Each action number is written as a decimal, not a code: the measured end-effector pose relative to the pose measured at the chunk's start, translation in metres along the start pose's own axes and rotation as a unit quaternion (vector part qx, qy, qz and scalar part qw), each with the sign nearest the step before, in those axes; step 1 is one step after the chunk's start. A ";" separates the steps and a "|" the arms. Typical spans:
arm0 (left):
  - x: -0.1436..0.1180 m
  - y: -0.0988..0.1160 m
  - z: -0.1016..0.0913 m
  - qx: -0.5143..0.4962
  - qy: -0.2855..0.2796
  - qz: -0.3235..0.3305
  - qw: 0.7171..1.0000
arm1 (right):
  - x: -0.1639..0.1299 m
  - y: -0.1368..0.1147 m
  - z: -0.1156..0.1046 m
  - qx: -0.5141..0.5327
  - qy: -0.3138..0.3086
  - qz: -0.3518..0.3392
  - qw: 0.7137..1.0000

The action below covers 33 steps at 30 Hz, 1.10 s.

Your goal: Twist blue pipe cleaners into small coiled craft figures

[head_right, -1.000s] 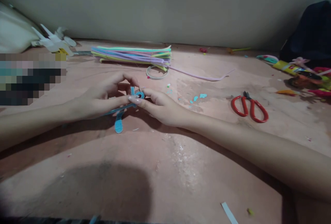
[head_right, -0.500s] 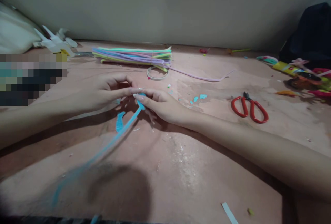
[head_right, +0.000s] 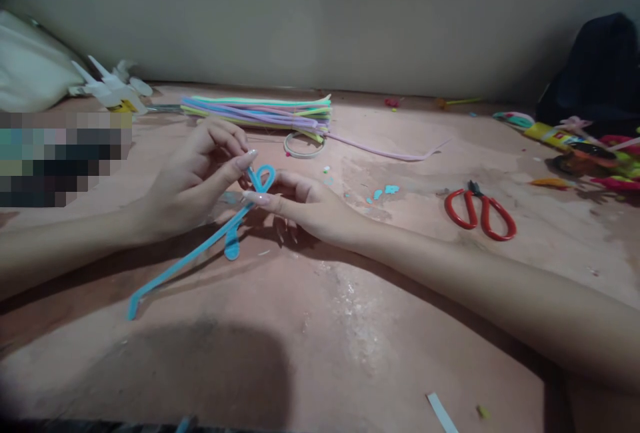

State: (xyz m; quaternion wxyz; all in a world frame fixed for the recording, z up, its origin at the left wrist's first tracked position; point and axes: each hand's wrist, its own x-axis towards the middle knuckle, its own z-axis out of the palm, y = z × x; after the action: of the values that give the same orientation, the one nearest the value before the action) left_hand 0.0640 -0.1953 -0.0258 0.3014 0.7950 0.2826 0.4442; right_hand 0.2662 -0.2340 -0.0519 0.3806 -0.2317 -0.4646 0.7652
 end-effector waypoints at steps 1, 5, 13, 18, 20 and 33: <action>-0.002 0.000 0.001 0.000 0.007 -0.003 1.000 | 0.000 0.000 0.001 -0.003 0.001 0.004 1.000; -0.009 0.002 0.007 -0.055 0.007 -0.026 0.998 | -0.003 -0.003 0.004 -0.006 0.008 0.037 0.999; -0.001 0.005 0.006 -0.240 -0.074 -0.145 0.957 | -0.001 -0.016 -0.007 -0.087 -0.033 0.020 0.995; 0.003 -0.003 0.008 -0.326 -0.112 -0.214 0.914 | -0.003 -0.018 -0.009 -0.126 -0.041 0.031 0.991; 0.002 -0.004 0.009 -0.338 -0.105 -0.230 0.906 | -0.004 -0.017 -0.009 -0.136 -0.034 0.033 0.990; 0.000 -0.012 0.011 -0.360 -0.065 -0.217 0.905 | -0.003 -0.013 -0.011 -0.130 0.009 0.023 0.991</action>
State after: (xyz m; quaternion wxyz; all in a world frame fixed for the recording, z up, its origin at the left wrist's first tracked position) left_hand 0.0718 -0.1898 -0.0390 0.6736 0.5788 0.2490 0.3863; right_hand 0.2807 -0.2266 -0.0456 0.3338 -0.2972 -0.5513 0.7046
